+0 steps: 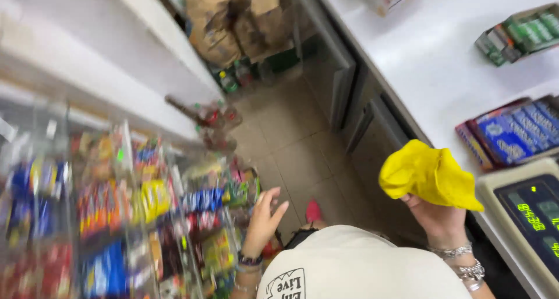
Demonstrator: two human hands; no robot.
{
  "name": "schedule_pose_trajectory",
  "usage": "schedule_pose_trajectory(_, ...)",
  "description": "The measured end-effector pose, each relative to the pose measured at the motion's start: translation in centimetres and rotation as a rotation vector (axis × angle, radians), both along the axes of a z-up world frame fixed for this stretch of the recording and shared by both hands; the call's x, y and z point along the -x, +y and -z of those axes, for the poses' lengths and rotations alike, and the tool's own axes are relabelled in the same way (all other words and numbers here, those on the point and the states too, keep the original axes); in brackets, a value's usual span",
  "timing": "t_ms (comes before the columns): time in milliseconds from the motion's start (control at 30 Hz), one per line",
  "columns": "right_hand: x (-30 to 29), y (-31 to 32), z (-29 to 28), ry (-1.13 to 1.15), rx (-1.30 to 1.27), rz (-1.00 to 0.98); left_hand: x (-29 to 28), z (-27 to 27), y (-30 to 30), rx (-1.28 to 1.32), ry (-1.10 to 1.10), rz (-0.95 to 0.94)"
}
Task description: Organizing and cleaning small product packages like gum and mints at a checkout counter using a cloth.
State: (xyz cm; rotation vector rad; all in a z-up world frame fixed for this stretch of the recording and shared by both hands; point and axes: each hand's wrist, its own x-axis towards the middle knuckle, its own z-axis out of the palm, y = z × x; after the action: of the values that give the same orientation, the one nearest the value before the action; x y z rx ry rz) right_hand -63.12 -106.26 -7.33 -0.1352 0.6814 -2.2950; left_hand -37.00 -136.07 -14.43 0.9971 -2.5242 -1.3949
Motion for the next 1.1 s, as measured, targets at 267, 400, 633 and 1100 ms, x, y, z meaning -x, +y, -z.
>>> schedule_pose_trajectory(267,10.2,-6.3,0.1,0.034,-0.063,0.222,30.8,-8.3,-9.1,0.174,0.454,0.348)
schedule_pose_trajectory(400,15.1,-7.7,0.6,0.018,-0.102,0.288,44.6,-5.4,-10.6,0.431,0.583,0.372)
schedule_pose_trajectory(633,21.6,-10.1,1.7,0.002,-0.16,0.392,62.1,-7.6,-10.6,0.552,0.577,0.224)
schedule_pose_trajectory(1100,24.8,-15.8,3.5,-0.08,-0.254,0.642,66.6,-8.5,-16.2,0.229,0.49,0.484)
